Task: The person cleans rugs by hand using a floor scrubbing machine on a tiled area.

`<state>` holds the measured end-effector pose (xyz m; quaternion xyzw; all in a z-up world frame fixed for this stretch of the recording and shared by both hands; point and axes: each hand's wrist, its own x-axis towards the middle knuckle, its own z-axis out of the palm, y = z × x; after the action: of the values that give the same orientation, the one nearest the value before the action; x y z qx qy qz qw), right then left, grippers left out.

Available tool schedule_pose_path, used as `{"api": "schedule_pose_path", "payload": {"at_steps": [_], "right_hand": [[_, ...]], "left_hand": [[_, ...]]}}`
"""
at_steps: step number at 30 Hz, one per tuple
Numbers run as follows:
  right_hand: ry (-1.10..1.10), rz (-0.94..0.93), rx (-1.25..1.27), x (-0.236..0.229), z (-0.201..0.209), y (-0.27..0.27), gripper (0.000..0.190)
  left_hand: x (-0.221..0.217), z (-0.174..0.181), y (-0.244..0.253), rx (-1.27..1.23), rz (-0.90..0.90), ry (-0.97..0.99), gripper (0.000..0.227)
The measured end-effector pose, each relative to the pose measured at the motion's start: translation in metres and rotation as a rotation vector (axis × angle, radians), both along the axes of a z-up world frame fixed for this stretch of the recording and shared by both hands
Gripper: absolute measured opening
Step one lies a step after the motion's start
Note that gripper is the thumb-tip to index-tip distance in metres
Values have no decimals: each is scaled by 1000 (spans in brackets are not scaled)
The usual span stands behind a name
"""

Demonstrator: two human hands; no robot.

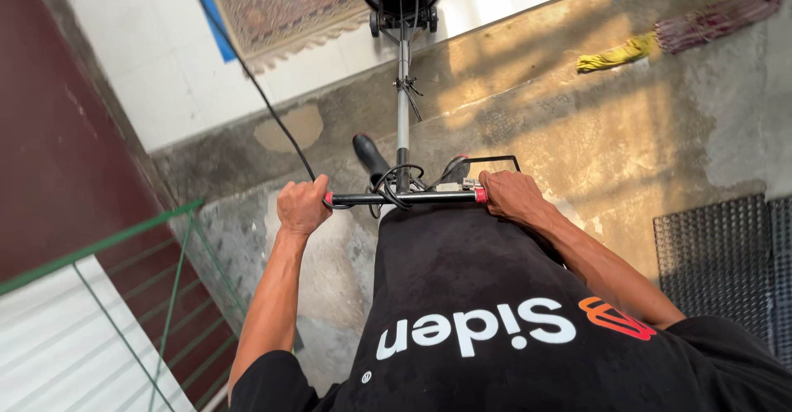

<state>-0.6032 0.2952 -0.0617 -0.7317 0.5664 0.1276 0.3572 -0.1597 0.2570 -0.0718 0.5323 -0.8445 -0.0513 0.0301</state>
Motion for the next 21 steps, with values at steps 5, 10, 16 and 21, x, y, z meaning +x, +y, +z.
{"api": "schedule_pose_path", "payload": {"at_steps": [5,10,16,21], "right_hand": [[-46,-130,-18,-8,-3,7,22],[-41,-205,-4,-13,-13,11,20],[-3,-352,3,-9,-28,15,13],[-4,-532,-74,-13,-50,13,16]], "left_hand": [[-15,-6,-44,-1,-111,-11,26],[-34,-14,-92,14,-172,-45,26],[-56,-27,-151,19,-324,-7,27],[-90,-46,-203,6,-463,30,20]]}}
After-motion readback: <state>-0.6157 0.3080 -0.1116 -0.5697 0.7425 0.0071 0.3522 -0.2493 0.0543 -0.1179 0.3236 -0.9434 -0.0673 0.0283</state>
